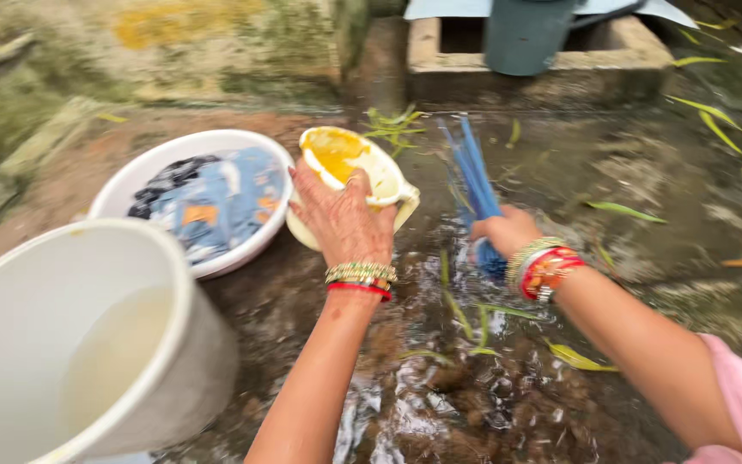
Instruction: The person washes clothes in buckets by hand, rinses a small yellow mug and a large bucket with water, and then refills a bucket from a water source.
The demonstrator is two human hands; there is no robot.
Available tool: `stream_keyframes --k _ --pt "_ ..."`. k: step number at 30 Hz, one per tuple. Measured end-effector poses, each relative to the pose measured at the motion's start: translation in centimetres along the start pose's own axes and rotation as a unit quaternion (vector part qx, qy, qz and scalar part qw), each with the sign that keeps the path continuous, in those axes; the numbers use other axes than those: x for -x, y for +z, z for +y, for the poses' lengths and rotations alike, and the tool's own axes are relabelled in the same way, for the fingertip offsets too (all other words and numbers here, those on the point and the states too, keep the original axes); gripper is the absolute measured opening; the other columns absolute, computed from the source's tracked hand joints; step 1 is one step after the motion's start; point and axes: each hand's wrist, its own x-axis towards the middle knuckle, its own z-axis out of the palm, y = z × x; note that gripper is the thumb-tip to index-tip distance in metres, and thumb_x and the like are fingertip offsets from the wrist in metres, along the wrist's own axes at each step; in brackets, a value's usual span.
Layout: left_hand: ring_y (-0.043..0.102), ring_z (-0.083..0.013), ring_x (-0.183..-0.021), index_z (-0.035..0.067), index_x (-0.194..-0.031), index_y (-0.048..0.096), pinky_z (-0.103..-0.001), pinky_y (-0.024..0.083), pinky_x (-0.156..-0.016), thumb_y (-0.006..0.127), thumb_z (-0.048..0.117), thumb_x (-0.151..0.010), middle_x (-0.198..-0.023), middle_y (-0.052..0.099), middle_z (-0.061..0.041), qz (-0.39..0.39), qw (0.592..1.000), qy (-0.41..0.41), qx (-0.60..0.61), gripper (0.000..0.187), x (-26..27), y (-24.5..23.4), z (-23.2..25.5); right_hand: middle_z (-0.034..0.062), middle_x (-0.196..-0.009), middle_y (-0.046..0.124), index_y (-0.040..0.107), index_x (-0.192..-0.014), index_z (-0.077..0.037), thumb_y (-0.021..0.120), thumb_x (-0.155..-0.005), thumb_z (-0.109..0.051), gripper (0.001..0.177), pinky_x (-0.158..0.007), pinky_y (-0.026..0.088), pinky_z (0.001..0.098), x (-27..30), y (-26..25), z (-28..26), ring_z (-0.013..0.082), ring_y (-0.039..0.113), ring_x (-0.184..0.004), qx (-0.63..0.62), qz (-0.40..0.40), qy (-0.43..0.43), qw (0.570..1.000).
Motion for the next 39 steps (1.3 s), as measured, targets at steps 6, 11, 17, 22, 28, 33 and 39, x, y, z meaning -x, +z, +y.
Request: stream_keyframes --k 6,11,17,22,28,33,39 --pt "0.019 -0.0581 -0.147 0.007 -0.105 0.069 -0.072 0.021 -0.115 0.093 0.024 -0.064 -0.155 0.023 -0.035 0.014 0.999 -0.009 -0.033 0.051 -0.9 -10.1 -6.1 0.0227 -0.082 0.075 0.062 -0.113 0.010 0.070 -0.076 -0.011 0.044 -0.057 0.059 0.0390 3.1 12.5 -8.5 0.0300 0.076 -0.064 -0.025 -0.113 -0.007 0.993" --pt "0.030 -0.0516 -0.147 0.009 -0.107 0.069 -0.067 0.027 -0.118 0.094 0.033 -0.060 -0.155 0.027 -0.034 0.031 0.993 -0.023 -0.115 0.058 -2.9 -18.7 -13.6 0.0242 -0.076 0.070 0.057 -0.106 0.010 0.067 -0.080 -0.009 0.034 -0.043 0.055 0.0464 3.9 17.9 -12.0 0.0319 0.073 -0.061 -0.050 -0.187 0.027 0.981" --pt "0.030 -0.0445 -0.147 0.025 -0.126 0.067 -0.072 0.032 -0.112 0.094 0.041 -0.066 -0.153 0.030 -0.022 -0.323 0.857 -0.281 -0.286 0.068 -1.8 -19.9 -24.0 0.0227 -0.075 0.070 0.057 -0.104 0.008 0.066 -0.080 -0.007 0.030 -0.040 0.053 0.0481 3.4 21.7 -11.6 0.0323 0.073 -0.060 -0.056 -0.182 0.046 0.981" --pt "0.028 -0.0469 -0.148 0.026 -0.142 0.057 -0.086 0.030 -0.105 0.087 0.035 -0.080 -0.162 0.022 -0.012 -0.455 0.746 -0.324 -0.361 0.069 3.2 -12.3 -35.1 0.0215 -0.076 0.070 0.058 -0.104 0.010 0.066 -0.081 -0.008 0.030 -0.040 0.054 0.0476 3.3 22.9 -10.2 0.0316 0.072 -0.061 -0.052 -0.181 0.069 0.980" --pt "0.042 -0.0389 -0.141 0.026 -0.140 0.054 -0.067 0.037 -0.110 0.082 0.055 -0.077 -0.150 0.040 -0.015 -0.621 0.637 -0.131 -0.438 0.075 7.7 -7.2 -39.7 0.0223 -0.079 0.069 0.054 -0.109 0.006 0.066 -0.082 -0.007 0.032 -0.042 0.055 0.0492 3.8 21.2 -9.7 0.0318 0.073 -0.064 -0.046 -0.148 0.088 0.984" --pt "0.059 -0.0296 -0.128 0.023 -0.119 0.072 -0.053 0.039 -0.114 0.068 0.078 -0.073 -0.127 0.065 -0.012 -0.582 0.717 -0.100 -0.371 0.072 6.6 -7.9 -41.3 0.0213 -0.079 0.068 0.055 -0.108 0.006 0.065 -0.082 -0.007 0.031 -0.042 0.055 0.0487 3.7 19.1 -8.3 0.0301 0.074 -0.064 -0.060 -0.144 0.092 0.983" --pt "0.066 -0.0331 -0.110 0.015 -0.097 0.084 -0.042 0.052 -0.100 0.075 0.080 -0.061 -0.094 0.078 -0.013 -0.312 0.873 -0.232 -0.293 0.075 5.2 -14.0 -40.4 0.0187 -0.077 0.070 0.057 -0.108 0.002 0.065 -0.079 -0.007 0.032 -0.045 0.057 0.0462 3.2 15.7 -6.4 0.0292 0.074 -0.063 -0.075 -0.118 0.088 0.986"
